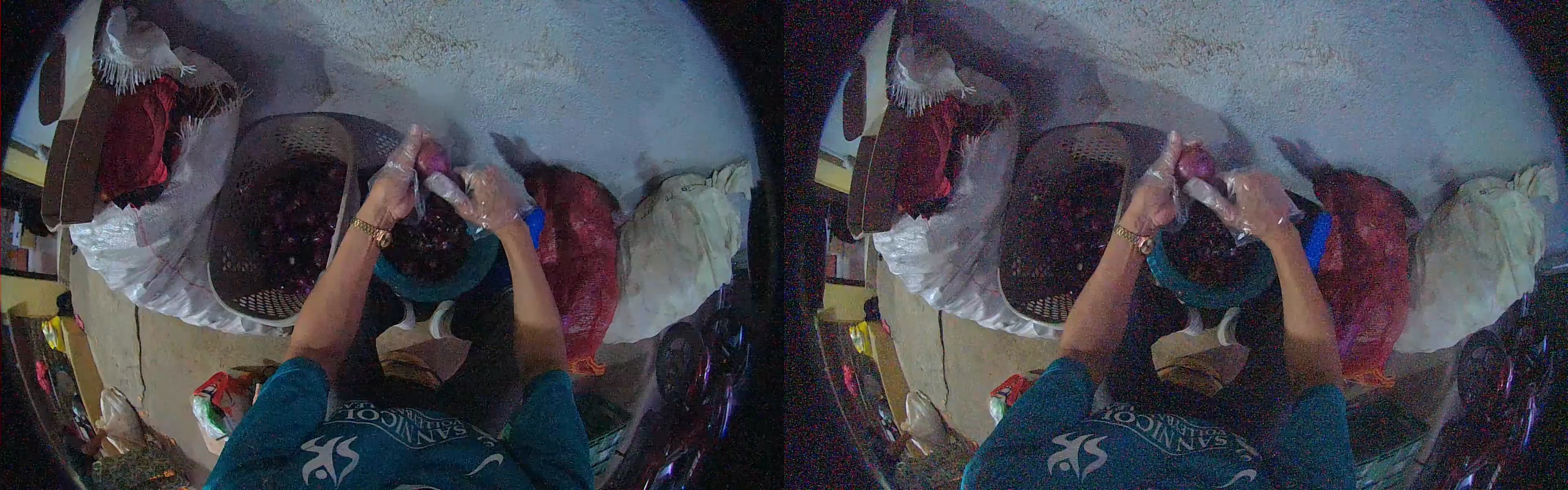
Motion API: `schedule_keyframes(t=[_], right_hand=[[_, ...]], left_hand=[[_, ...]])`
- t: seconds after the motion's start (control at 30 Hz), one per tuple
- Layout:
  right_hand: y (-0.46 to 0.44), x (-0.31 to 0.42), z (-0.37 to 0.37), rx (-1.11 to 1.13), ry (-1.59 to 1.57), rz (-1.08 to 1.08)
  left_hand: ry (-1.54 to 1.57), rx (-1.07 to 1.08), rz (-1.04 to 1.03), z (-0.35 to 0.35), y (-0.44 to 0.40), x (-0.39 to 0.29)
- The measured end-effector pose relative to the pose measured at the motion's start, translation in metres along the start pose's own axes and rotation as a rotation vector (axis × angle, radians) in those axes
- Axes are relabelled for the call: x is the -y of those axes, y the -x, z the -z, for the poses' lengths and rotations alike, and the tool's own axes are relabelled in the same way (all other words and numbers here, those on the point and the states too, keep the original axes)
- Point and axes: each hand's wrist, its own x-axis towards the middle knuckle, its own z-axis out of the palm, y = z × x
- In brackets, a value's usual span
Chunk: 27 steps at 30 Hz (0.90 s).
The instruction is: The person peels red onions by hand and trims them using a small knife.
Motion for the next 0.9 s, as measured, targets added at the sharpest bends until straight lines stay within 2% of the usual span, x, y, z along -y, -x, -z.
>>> schedule_keyframes(t=[0.07,0.13,0.2,0.33,0.4,0.43,0.5,0.63,0.7,0.77,0.9], right_hand=[[-0.001,0.008,0.008,0.055,-0.043,0.005],[0.001,0.009,0.009,0.111,-0.086,0.011],[0.004,0.009,0.007,0.072,-0.029,0.176],[0.005,0.014,0.013,0.131,0.060,0.201],[0.002,0.017,0.013,0.187,-0.014,-0.023],[0.003,0.017,0.013,0.187,-0.014,-0.023],[0.005,0.019,0.017,0.042,0.010,-0.004],[0.005,0.017,0.022,0.001,-0.010,-0.043],[0.001,0.011,0.014,-0.248,0.004,-0.020],[0.002,0.012,0.012,-0.262,0.041,-0.045],[0.002,0.008,0.006,-0.296,0.088,-0.093]], left_hand=[[0.056,-0.284,0.046,-0.031,0.012,-0.014],[0.005,-0.234,0.027,-0.015,0.009,-0.013],[-0.046,-0.185,0.008,-0.005,0.005,-0.010],[0.111,-0.222,0.004,0.001,0.000,-0.010],[0.168,-0.248,0.028,0.003,-0.002,-0.010],[0.148,-0.248,0.025,0.006,-0.002,-0.009],[0.127,-0.248,0.020,0.005,-0.001,-0.010],[0.117,-0.187,0.100,-0.004,0.002,-0.011],[0.105,-0.151,0.123,-0.007,0.004,-0.011],[0.082,-0.192,0.210,-0.013,0.005,-0.010],[-0.016,-0.252,0.198,-0.009,0.001,-0.003]])
